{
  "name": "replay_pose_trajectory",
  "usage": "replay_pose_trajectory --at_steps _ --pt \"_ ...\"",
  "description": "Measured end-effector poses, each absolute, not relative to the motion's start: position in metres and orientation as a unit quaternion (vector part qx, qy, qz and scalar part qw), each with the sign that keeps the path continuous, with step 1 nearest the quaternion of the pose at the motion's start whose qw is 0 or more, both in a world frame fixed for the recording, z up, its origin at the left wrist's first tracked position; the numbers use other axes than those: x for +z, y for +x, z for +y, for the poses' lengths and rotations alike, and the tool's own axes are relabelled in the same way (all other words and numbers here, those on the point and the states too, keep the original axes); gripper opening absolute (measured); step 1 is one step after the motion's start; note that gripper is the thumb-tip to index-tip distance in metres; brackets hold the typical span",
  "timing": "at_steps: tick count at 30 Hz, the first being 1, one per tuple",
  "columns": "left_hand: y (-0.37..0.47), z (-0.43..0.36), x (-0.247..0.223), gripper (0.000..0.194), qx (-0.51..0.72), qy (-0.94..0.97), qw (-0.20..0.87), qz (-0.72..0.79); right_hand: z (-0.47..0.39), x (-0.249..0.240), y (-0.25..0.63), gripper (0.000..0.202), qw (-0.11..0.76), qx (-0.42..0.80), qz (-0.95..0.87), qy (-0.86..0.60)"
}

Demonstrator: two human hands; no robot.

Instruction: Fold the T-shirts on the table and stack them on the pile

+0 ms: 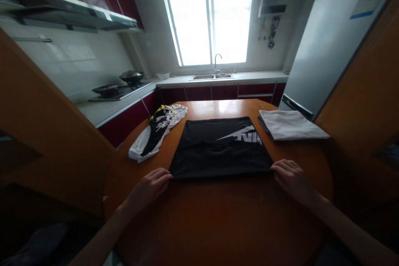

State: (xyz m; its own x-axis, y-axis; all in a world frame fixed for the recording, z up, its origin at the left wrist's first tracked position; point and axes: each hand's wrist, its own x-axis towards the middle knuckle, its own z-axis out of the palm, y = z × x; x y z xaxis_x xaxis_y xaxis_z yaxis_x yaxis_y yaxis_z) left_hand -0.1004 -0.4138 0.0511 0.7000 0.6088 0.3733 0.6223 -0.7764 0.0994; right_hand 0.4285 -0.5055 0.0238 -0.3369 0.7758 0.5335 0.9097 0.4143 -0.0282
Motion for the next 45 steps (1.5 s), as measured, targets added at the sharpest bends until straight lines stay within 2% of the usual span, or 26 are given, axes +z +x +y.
replay_pose_trajectory --at_steps 9,13,16,20,23,26,29,33,35,41,45 --pt "-0.117 -0.460 0.087 0.015 -0.274 -0.903 -0.010 -0.331 -0.536 0.055 0.434 0.015 0.368 -0.062 -0.789 -0.488" --pt "-0.118 -0.488 0.100 0.015 -0.315 -0.880 -0.096 -0.343 -0.557 0.077 0.433 0.014 0.432 0.003 -0.767 -0.474" --pt "-0.114 -0.501 0.114 0.010 -0.364 -0.847 -0.152 -0.355 -0.567 0.094 0.430 0.012 0.466 0.002 -0.734 -0.494" --pt "-0.108 -0.489 0.132 0.009 -0.414 -0.788 -0.193 -0.412 -0.555 0.113 0.420 0.010 0.500 -0.012 -0.661 -0.559" --pt "-0.101 -0.456 0.137 0.018 -0.394 -0.753 -0.174 -0.498 -0.520 0.116 0.414 0.016 0.515 0.015 -0.609 -0.604" --pt "-0.090 -0.412 0.125 0.036 -0.355 -0.736 -0.192 -0.543 -0.470 0.103 0.413 0.025 0.501 0.059 -0.597 -0.624" --pt "-0.079 -0.371 0.099 0.044 -0.320 -0.735 -0.236 -0.549 -0.423 0.073 0.416 0.030 0.460 0.096 -0.601 -0.646" --pt "-0.074 -0.339 0.068 0.043 -0.276 -0.745 -0.254 -0.552 -0.390 0.033 0.419 0.027 0.377 0.142 -0.609 -0.684" --pt "-0.075 -0.333 0.063 0.043 -0.266 -0.748 -0.254 -0.552 -0.385 0.022 0.423 0.027 0.365 0.135 -0.616 -0.685" --pt "-0.080 -0.319 0.062 0.044 -0.248 -0.748 -0.260 -0.558 -0.368 0.012 0.430 0.027 0.348 0.108 -0.630 -0.685" --pt "-0.078 -0.312 0.044 0.040 -0.213 -0.764 -0.204 -0.574 -0.359 0.002 0.427 0.026 0.295 0.099 -0.634 -0.708"
